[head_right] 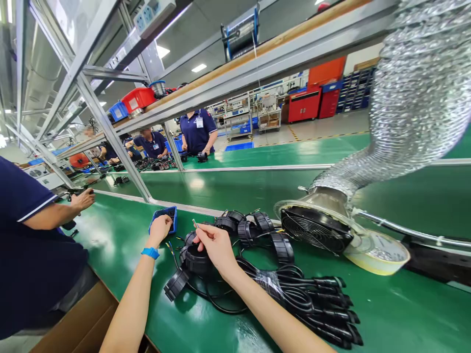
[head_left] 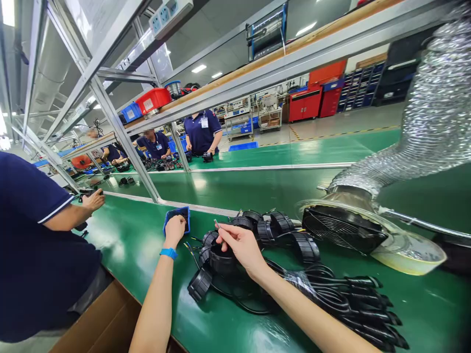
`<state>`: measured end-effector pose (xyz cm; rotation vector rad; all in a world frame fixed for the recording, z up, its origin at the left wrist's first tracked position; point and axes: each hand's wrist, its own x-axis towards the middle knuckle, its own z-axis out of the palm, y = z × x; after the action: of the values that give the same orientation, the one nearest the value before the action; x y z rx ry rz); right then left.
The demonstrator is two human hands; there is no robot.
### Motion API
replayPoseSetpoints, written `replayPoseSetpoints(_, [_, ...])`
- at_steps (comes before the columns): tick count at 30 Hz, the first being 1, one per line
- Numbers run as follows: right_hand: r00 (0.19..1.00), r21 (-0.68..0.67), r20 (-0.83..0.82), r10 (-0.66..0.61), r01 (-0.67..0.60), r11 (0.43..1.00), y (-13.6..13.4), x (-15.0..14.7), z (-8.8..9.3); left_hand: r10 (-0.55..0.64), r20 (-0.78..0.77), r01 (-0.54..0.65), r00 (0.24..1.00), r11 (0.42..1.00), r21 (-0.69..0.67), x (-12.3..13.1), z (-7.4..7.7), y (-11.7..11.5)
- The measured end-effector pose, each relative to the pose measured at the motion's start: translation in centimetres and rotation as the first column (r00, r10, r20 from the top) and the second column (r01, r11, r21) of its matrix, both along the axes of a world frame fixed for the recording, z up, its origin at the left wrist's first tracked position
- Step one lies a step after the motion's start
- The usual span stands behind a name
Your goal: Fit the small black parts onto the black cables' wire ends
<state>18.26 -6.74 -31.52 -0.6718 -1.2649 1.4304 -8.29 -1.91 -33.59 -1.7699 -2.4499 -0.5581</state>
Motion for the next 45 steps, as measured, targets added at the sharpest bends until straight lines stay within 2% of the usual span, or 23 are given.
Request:
replayPoseSetpoints(10, [0.997, -0.049, -0.019, -0.077, 0.076, 0.996, 1.3, 0.3, -0.8, -0.069, 0.037, 0.069, 0.997, 0.998, 0.011, -0.2, 0.0, 0.7])
replayPoseSetpoints(21, [0.995, -0.079, 0.019, -0.101, 0.102, 0.992, 1.6, 0.4, -0.9, -0.090, 0.182, 0.052, 0.979, 0.977, 0.207, -1.0, -0.7, 0.5])
replayPoseSetpoints(33, [0.997, -0.089, 0.067, -0.048, 0.054, 0.995, 1.4, 0.4, -0.9, -0.136, 0.286, 0.036, 0.949, 0.944, 0.329, -1.5, -1.8, 0.8])
replayPoseSetpoints(45, [0.998, -0.101, 0.067, -0.009, 0.015, 0.995, 1.3, 0.4, -1.0, -0.182, 0.380, 0.005, 0.907, 0.906, 0.424, -1.3, -1.6, 0.5])
